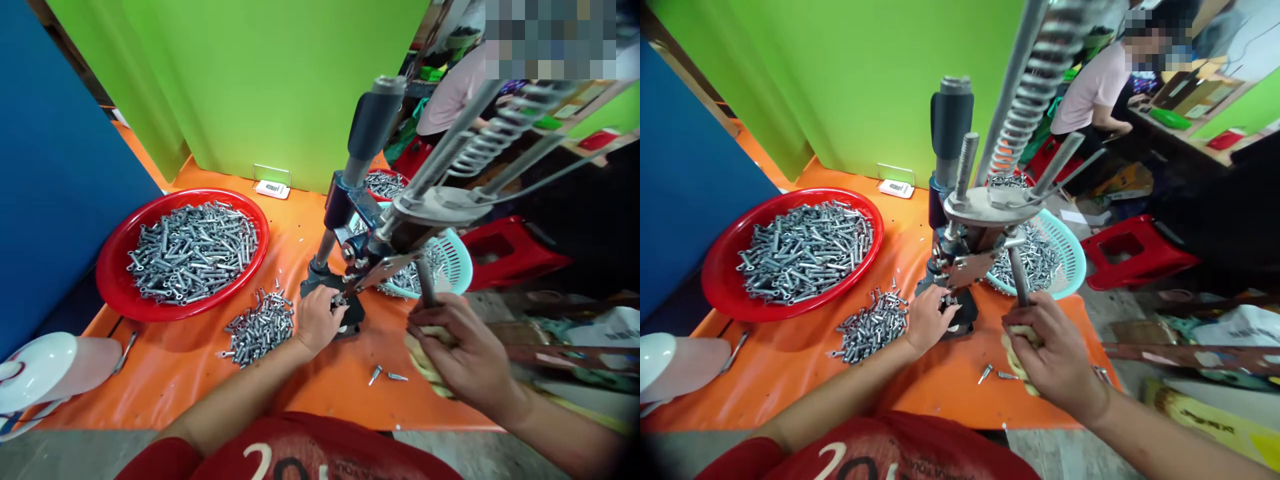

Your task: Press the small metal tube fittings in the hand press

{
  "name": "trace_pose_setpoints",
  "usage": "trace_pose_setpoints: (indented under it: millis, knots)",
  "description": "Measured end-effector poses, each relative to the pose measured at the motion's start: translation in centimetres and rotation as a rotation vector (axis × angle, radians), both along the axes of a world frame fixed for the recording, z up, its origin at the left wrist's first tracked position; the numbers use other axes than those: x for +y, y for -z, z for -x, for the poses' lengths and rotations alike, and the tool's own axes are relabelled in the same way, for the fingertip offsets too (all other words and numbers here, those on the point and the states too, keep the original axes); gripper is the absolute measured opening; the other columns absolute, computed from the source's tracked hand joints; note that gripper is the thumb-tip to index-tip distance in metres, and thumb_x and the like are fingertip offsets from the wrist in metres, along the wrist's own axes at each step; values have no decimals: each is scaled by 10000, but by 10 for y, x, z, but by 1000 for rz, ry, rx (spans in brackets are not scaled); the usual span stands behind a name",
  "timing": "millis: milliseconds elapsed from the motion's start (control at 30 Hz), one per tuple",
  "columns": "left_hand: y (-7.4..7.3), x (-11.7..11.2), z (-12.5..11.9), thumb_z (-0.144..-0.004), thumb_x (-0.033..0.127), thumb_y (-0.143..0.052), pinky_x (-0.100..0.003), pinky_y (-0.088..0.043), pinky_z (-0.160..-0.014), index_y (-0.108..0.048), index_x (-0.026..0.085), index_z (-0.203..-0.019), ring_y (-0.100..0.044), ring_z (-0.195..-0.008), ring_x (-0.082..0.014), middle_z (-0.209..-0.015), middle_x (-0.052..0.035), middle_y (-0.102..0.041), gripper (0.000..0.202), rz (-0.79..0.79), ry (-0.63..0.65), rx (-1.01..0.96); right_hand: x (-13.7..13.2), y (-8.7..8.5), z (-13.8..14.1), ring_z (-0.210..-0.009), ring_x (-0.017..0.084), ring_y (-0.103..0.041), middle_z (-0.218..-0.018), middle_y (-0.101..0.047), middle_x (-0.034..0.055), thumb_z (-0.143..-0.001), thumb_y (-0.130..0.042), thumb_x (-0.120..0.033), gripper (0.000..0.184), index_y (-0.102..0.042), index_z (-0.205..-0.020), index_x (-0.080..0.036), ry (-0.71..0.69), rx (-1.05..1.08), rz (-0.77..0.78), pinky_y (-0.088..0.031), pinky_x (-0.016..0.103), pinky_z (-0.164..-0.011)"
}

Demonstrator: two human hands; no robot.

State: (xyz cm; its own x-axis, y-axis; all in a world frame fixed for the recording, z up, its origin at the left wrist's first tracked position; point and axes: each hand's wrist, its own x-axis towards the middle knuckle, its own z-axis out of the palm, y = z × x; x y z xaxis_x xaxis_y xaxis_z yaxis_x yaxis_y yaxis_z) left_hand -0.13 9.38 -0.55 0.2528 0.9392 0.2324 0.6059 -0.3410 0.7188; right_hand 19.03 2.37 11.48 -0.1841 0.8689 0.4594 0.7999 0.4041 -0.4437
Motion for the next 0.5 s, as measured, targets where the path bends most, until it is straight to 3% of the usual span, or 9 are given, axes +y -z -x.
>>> trace_pose_setpoints:
  millis: [133, 233, 367, 433, 500]
  knots:
    - [-1, 0, -1, -764, 306, -669, -292, -372, -679, -597, 212, -923, -557, -782, -179, -833, -29, -617, 198, 18, 1, 22, 25, 50, 5, -836, 188, -538, -936, -548, 73, -736, -572, -100, 255, -558, -952, -236, -32, 121, -188, -462, 341, -712]
    - [-2, 0, 0, -769, 326, -662, -281, -364, -676, -601, 212, -930, -540, -764, -166, -827, -23, -604, 206, 8, -3, -5, 32, 63, 9, -831, 182, -532, -905, -550, 70, -738, -574, -106, 239, -566, -946, -224, -17, 161, -223, -462, 342, -716]
    - [-5, 0, 0, -807, 362, -612, -245, -358, -640, -612, 193, -866, -502, -713, -128, -779, -8, -550, 179, 1, 53, -200, 17, 43, 8, -810, 178, -538, -869, -558, 67, -758, -609, -175, 152, -602, -905, -214, 18, 249, -100, -457, 333, -704]
    - [-9, -1, -1, -818, 357, -591, -227, -347, -604, -588, 174, -740, -468, -663, -108, -718, 8, -495, 198, 60, 73, -313, 6, 24, 3, -765, 172, -556, -838, -567, 65, -779, -616, -251, 82, -618, -850, -209, 15, 382, 82, -462, 319, -666]
    - [-13, -3, 0, -805, 357, -595, -215, -337, -576, -531, 164, -648, -429, -620, -94, -669, 24, -446, 257, 147, 87, -392, -2, 1, -6, -690, 174, -576, -807, -597, 69, -793, -605, -358, 154, -621, -788, -205, -31, 551, 328, -468, 313, -596]
